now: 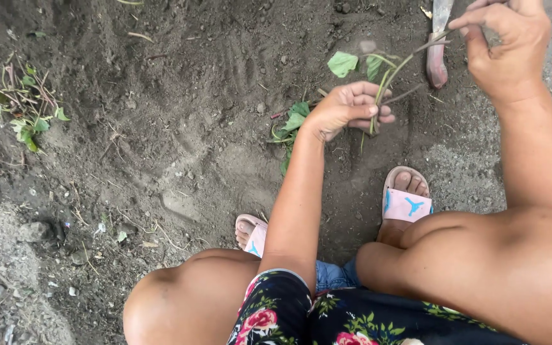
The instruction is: Planting sweet potato cuttings into the soil using a small hand digging tool.
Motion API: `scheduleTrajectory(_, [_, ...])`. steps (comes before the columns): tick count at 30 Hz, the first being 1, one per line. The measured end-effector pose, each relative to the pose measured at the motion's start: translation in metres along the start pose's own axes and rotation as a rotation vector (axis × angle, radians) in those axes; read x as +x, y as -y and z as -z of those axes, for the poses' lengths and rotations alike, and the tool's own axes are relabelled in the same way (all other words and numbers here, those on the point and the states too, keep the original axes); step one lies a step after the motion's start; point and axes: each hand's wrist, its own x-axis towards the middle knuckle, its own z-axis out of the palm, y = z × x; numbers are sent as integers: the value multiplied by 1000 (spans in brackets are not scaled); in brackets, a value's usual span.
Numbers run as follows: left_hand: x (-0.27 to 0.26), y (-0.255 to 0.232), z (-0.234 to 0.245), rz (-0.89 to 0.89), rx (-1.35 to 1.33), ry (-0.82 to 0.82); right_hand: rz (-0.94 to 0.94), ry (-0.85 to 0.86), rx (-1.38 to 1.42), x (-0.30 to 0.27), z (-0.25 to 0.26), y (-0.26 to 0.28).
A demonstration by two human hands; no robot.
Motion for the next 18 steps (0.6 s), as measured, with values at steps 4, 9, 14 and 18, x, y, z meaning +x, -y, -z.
scheduleTrajectory(4, [7, 12, -5, 14, 78, 24, 0, -34, 24, 7, -6, -6])
scheduleTrajectory(9, [4, -2, -9, -80, 52, -273, -223, -60, -105, 0, -22, -22])
scheduleTrajectory(14, [5, -7, 15, -271, -56, -361, -628, 419, -509, -53, -82, -68])
scheduleTrajectory(18, [13, 7, 30, -358, -194, -506, -859, 581, -453, -47, -77, -54])
